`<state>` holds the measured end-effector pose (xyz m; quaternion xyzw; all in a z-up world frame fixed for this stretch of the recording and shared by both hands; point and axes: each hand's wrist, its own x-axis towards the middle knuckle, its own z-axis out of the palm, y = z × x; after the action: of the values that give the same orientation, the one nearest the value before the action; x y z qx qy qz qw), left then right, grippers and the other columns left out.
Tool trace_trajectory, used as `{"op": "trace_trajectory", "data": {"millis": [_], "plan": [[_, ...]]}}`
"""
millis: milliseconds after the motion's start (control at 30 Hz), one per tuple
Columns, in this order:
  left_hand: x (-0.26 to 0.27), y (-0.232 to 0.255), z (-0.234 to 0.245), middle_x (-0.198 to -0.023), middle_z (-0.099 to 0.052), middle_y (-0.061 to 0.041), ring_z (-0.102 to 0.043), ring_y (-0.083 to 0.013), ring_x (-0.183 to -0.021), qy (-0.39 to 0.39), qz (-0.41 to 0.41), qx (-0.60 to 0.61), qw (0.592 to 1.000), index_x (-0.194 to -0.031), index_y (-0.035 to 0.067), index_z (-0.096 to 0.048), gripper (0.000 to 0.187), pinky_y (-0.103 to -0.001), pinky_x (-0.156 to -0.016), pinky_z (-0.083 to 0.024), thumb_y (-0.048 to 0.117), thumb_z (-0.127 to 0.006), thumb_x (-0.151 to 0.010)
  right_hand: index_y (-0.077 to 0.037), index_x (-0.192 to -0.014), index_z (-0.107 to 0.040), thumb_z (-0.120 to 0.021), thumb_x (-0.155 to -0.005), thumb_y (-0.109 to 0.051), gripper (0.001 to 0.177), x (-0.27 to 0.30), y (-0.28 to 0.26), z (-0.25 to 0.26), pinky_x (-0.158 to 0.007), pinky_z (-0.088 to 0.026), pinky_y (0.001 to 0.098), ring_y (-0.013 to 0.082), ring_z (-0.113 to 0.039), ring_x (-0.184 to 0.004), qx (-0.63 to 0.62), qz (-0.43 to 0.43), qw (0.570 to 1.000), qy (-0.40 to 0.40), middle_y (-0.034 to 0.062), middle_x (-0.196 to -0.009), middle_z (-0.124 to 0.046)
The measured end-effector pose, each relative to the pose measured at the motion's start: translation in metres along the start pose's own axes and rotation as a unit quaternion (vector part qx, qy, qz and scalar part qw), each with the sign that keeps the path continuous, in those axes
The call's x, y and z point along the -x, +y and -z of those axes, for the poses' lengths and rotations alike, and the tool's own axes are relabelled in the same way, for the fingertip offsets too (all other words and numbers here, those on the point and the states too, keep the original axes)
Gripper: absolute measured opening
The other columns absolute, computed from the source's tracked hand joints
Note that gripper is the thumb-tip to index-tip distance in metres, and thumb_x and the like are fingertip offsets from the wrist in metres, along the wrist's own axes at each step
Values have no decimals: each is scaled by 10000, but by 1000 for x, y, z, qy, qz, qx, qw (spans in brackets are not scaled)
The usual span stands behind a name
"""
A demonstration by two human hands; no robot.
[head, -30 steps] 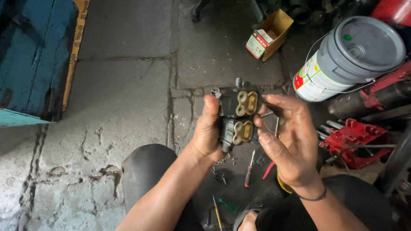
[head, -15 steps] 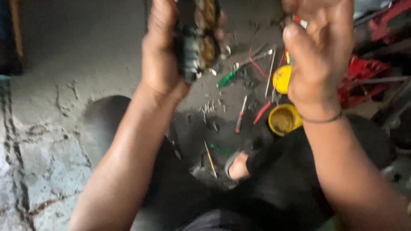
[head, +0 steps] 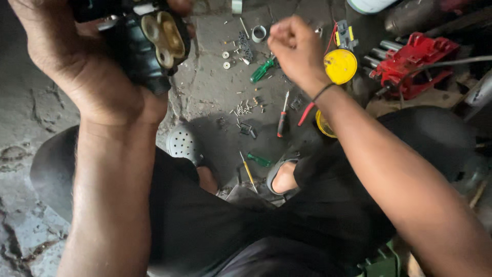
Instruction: The person disassembles and handles various internal components of a carburetor by hand, including a spring, a gasket, and small screws.
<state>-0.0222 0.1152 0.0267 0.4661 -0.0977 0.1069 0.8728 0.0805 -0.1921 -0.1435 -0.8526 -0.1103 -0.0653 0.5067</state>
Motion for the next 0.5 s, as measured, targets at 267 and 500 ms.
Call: {"op": "trace_trajectory", "data": {"millis": [267, 500], "plan": [[-14, 2, -2, -1105, -671, -215, -670, -328, -973, 69, 33, 15, 997, -1219, -33, -616, 611, -441, -879, -561, 543, -546, -1027, -107, -902, -740, -769, -804, -170, 120, 71, 118, -59, -706, -536, 251, 63, -682, -767, -14, -260, 965, 16, -12, -829, -746], [-20, 2, -1, -1106, -671, -219, -669, -327, -973, 65, 105, 17, 992, -1223, -39, -617, 595, -437, -879, -560, 520, -565, -1028, -109, -780, -750, -694, -758, -201, 110, 141, 118, -112, -680, -513, 348, 143, -668, -723, -73, -409, 909, 31, 28, -759, -733]]}}
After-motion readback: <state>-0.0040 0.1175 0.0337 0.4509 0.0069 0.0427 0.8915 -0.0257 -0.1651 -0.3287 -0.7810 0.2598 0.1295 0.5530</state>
